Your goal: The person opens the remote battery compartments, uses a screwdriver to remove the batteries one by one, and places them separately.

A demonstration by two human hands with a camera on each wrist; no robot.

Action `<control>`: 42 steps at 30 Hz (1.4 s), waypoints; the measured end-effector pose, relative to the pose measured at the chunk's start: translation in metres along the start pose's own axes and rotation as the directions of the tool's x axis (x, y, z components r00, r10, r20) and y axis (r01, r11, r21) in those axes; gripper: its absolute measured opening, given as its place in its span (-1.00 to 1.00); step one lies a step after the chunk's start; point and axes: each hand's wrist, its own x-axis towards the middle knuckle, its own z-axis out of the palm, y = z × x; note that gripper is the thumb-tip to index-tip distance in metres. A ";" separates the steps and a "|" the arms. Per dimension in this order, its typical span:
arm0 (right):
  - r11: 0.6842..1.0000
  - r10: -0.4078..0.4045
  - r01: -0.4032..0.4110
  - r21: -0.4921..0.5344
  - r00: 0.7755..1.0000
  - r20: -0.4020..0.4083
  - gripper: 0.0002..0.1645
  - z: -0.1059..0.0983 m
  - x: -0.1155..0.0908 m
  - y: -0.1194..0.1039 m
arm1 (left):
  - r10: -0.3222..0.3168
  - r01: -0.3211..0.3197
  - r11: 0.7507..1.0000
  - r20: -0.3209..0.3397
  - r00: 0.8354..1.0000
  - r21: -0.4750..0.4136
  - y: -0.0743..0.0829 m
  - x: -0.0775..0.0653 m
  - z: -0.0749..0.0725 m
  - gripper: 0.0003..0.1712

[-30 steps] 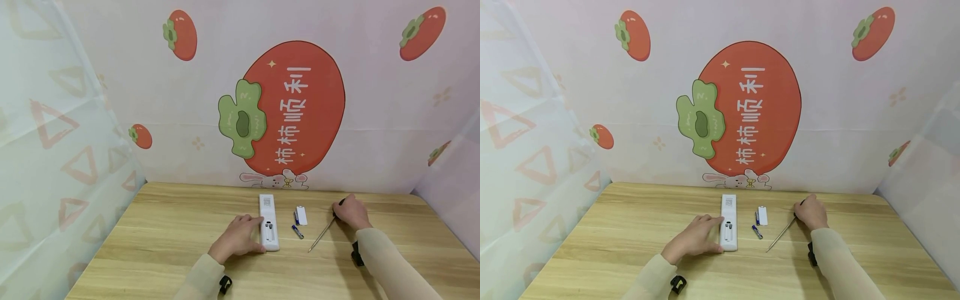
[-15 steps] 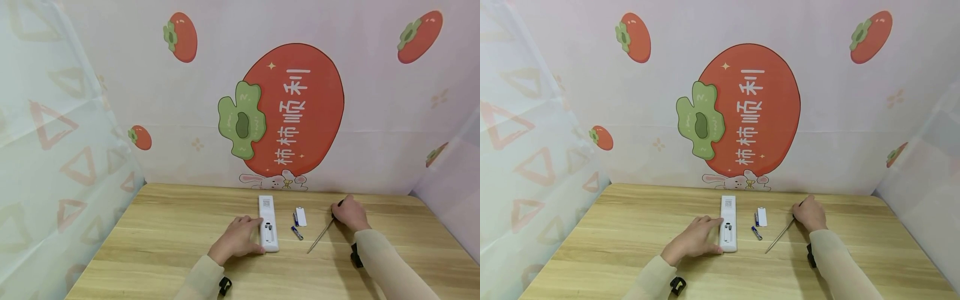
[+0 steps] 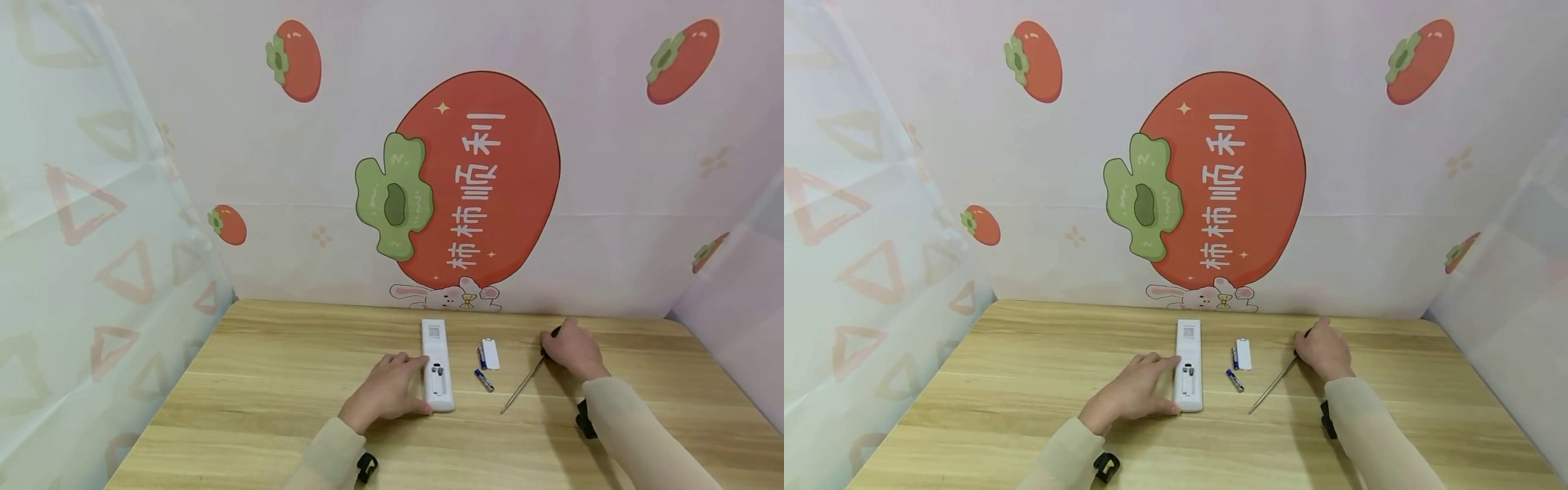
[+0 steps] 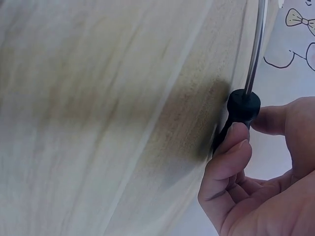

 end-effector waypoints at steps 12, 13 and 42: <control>1.000 -0.007 0.007 0.018 1.000 0.000 -0.25 0.000 -0.005 0.009 | 0.017 -0.017 1.000 -0.004 1.000 0.009 -0.001 0.000 0.000 0.00; 1.000 -0.009 0.009 0.019 1.000 -0.003 -0.25 -0.001 -0.005 0.009 | 0.017 -0.017 1.000 -0.005 1.000 0.007 -0.001 0.000 0.000 0.00; 0.998 -0.058 0.058 -0.001 0.998 -0.020 -0.01 -0.014 -0.024 -0.001 | 0.018 -0.018 1.000 -0.007 1.000 0.013 0.000 -0.003 0.000 0.01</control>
